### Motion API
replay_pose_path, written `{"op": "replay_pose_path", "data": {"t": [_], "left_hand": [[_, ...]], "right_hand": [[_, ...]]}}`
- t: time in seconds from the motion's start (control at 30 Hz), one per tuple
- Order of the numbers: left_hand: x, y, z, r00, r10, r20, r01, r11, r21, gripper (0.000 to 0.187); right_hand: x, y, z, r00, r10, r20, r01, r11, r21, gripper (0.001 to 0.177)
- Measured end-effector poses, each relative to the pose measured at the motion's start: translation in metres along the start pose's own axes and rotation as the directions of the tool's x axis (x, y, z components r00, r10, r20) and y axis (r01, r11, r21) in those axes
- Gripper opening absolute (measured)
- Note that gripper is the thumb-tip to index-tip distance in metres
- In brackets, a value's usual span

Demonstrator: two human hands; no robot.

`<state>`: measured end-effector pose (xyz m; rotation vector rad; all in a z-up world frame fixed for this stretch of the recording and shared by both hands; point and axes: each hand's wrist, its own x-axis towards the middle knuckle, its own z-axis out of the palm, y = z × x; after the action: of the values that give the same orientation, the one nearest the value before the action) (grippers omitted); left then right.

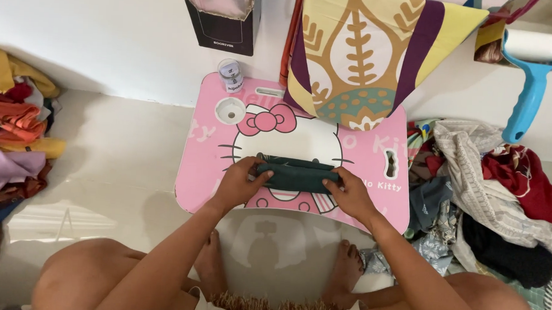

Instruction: Using a lint roller to remove debris from small pieces of cloth and organizing them on a small table.

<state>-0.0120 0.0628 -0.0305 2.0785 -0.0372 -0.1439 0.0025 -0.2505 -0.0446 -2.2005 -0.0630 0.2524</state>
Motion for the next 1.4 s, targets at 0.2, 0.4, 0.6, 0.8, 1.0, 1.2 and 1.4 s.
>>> {"op": "replay_pose_path", "data": {"t": [0.2, 0.4, 0.6, 0.8, 1.0, 1.2, 1.4], "left_hand": [[0.011, -0.003, 0.006, 0.999, -0.036, -0.031, 0.037, 0.999, 0.032, 0.044], [0.015, 0.004, 0.006, 0.998, 0.027, -0.051, -0.023, 0.996, 0.087, 0.040], [0.017, 0.004, 0.005, 1.000, -0.006, 0.025, 0.004, 0.995, 0.096, 0.044], [0.022, -0.003, 0.012, 1.000, -0.026, -0.006, 0.026, 0.994, 0.110, 0.046], [0.026, -0.014, 0.015, 1.000, -0.005, 0.000, 0.005, 0.980, 0.198, 0.046], [0.008, -0.001, 0.017, 0.996, -0.024, -0.081, 0.045, 0.962, 0.268, 0.051], [-0.043, 0.026, 0.037, 0.873, 0.166, -0.459, -0.147, 0.986, 0.078, 0.052]], "right_hand": [[0.013, 0.007, 0.009, 0.994, 0.095, -0.046, -0.098, 0.991, -0.087, 0.018], [0.013, -0.014, 0.009, 0.995, 0.065, -0.075, -0.072, 0.993, -0.090, 0.041], [0.003, -0.014, 0.005, 0.999, -0.037, 0.033, 0.043, 0.982, -0.182, 0.049], [0.006, -0.028, 0.002, 0.915, -0.400, 0.057, 0.398, 0.866, -0.303, 0.062], [-0.004, -0.033, 0.011, 0.886, -0.368, 0.282, 0.463, 0.735, -0.496, 0.079], [-0.024, -0.047, 0.019, 0.876, -0.320, 0.360, 0.476, 0.688, -0.548, 0.066], [-0.039, -0.049, 0.027, 0.856, -0.419, 0.303, 0.517, 0.697, -0.497, 0.060]]}}
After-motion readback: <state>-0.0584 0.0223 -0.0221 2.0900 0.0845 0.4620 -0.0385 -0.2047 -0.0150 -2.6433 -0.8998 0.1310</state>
